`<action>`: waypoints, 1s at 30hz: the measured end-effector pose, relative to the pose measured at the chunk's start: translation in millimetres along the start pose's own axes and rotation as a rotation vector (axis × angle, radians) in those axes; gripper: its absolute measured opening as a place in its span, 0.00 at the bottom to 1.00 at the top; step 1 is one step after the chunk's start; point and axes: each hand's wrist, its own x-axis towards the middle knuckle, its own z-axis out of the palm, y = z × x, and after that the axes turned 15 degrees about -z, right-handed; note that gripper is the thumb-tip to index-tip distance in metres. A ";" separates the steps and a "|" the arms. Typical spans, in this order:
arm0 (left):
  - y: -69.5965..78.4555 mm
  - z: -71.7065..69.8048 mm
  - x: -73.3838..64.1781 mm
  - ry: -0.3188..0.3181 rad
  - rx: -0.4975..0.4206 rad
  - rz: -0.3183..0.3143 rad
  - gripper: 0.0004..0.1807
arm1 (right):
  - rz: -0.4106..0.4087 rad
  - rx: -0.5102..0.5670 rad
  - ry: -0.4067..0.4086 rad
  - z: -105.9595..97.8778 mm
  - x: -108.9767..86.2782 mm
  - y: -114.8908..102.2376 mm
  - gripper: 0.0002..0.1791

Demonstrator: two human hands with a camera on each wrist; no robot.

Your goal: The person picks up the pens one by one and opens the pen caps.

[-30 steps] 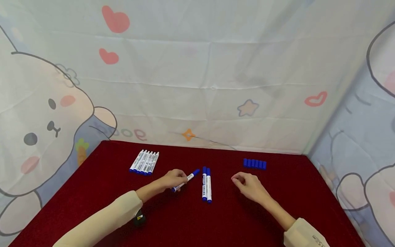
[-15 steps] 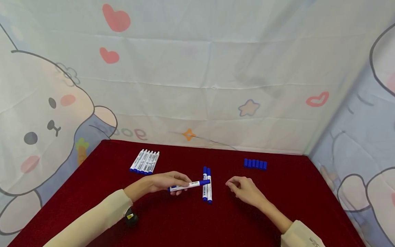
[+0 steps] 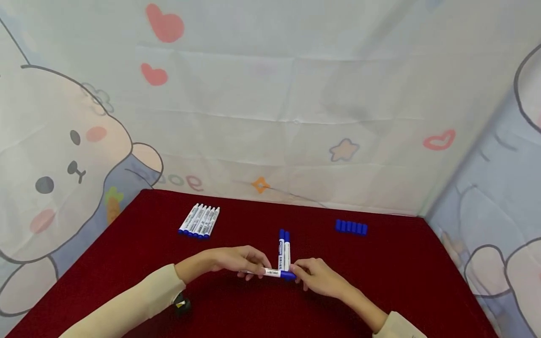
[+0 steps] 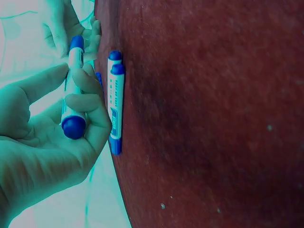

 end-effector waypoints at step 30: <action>15.7 27.5 -10.6 0.444 0.617 0.205 0.15 | -0.150 -0.029 -0.137 10.8 3.5 -14.9 0.14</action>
